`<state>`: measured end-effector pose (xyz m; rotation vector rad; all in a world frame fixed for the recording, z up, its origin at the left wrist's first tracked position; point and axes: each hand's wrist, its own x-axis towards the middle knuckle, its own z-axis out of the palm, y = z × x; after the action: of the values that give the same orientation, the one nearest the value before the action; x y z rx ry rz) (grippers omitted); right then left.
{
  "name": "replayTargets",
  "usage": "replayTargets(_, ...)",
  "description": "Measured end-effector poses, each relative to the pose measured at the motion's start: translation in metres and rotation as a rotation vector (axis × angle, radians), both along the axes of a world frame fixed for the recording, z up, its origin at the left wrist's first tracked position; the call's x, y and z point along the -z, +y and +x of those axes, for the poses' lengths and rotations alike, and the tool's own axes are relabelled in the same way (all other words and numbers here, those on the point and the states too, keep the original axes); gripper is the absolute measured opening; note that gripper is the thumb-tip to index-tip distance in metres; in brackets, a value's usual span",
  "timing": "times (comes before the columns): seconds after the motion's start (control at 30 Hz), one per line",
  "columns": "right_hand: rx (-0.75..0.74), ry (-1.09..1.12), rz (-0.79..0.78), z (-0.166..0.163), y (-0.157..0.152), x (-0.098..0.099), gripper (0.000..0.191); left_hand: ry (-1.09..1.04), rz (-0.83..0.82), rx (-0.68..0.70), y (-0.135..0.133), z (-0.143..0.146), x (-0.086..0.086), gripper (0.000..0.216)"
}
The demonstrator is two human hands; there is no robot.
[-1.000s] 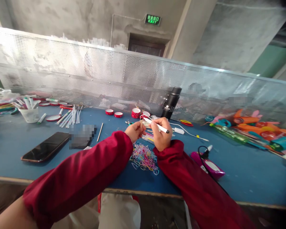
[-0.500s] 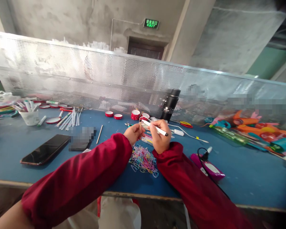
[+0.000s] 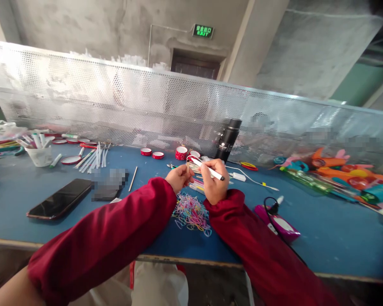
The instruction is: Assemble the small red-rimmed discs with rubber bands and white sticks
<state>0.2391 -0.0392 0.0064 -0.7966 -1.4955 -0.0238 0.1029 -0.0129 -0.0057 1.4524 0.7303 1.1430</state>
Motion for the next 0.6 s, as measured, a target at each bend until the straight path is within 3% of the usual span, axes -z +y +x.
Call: replayTargets(0.6, -0.031, -0.003, -0.003, -0.0001, -0.0005, 0.0003, 0.012, 0.085, -0.015, -0.048, -0.0064, 0.0007, -0.0082, 0.022)
